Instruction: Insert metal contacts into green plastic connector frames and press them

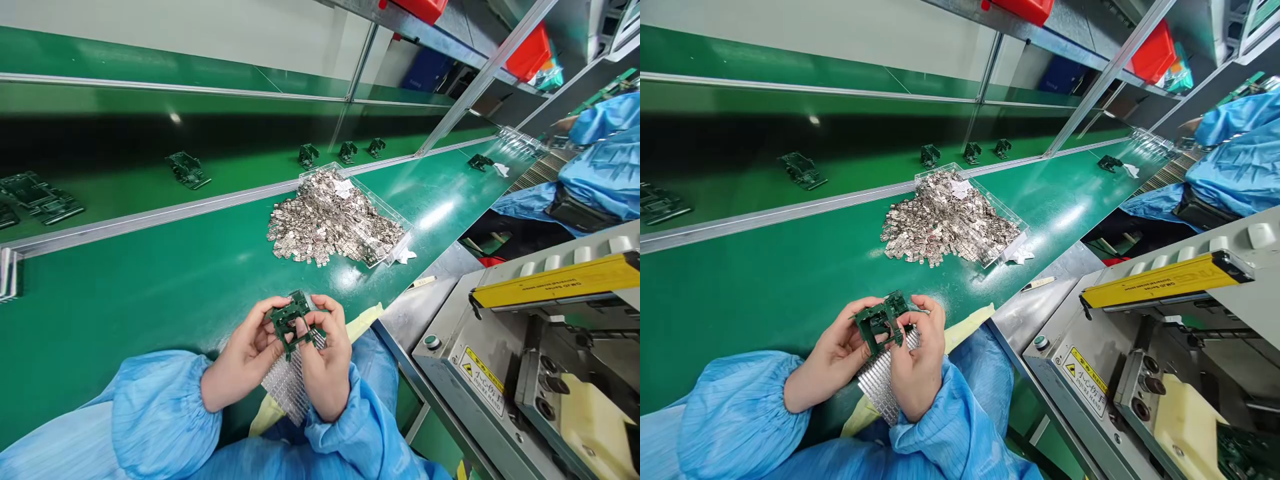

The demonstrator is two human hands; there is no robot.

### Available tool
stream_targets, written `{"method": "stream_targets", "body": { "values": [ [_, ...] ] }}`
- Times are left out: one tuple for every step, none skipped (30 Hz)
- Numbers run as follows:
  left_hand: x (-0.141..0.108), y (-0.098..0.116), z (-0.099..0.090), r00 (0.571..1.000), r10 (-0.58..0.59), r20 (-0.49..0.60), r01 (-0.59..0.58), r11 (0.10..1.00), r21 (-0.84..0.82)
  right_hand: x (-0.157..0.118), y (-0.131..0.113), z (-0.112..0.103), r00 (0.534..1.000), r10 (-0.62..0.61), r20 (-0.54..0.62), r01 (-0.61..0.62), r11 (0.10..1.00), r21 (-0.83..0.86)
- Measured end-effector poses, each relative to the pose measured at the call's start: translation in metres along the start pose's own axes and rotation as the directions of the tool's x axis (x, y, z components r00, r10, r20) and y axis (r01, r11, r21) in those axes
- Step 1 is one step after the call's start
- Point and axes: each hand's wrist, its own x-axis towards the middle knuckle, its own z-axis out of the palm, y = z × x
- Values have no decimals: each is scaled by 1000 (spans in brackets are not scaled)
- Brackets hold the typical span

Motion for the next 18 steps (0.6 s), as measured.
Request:
{"method": "stream_targets", "body": {
  "values": [
    [0,-1,0,1000,3,-3,-3,1000,8,0,0,1,1000,-3,-11,3,1000,-7],
    [0,-2,0,1000,7,-10,-6,1000,17,-1,0,2,1000,-8,-20,8,1000,-16],
    [0,-3,0,1000,13,-19,-13,1000,28,-1,0,2,1000,-15,-27,14,1000,-25],
    [0,-3,0,999,18,-31,-17,999,44,-1,0,3,999,-22,-34,21,999,-33],
    [0,-3,-1,999,22,-42,-19,998,65,-1,0,4,999,-28,-38,26,999,-38],
    [-1,-3,-1,998,25,-51,-20,996,90,-2,1,4,999,-30,-37,29,999,-39],
    [-1,-3,-1,998,22,-58,-15,993,116,-2,2,5,999,-32,-31,31,999,-35],
    [-2,-2,-1,998,16,-63,-7,990,139,-2,3,5,999,-30,-20,29,999,-22],
    [-2,-2,-1,998,5,-67,6,988,157,-3,4,5,1000,-21,-5,21,1000,-1],
    [-3,-1,-1,997,-7,-71,19,986,169,-3,5,6,1000,-5,12,5,1000,27],
    [-3,0,-1,997,-15,-75,28,984,174,-3,6,6,999,18,28,-19,998,60],
    [-3,0,-1,997,-23,-79,37,984,173,-4,6,6,998,45,39,-49,994,94],
    [-3,1,0,996,-27,-83,41,985,170,-4,7,7,996,77,49,-83,988,128],
    [-2,2,0,996,-30,-89,45,985,165,-3,6,7,992,111,56,-119,979,164],
    [-2,3,0,995,-35,-97,50,986,160,-3,6,8,988,143,63,-153,967,203],
    [-2,3,1,993,-41,-108,58,986,156,-2,5,8,983,173,67,-185,952,245],
    [-1,4,2,991,-51,-120,70,986,153,-1,4,9,977,201,69,-212,934,287],
    [-1,5,2,989,-64,-134,84,985,150,0,2,9,972,224,69,-234,916,324]
  ]
}}
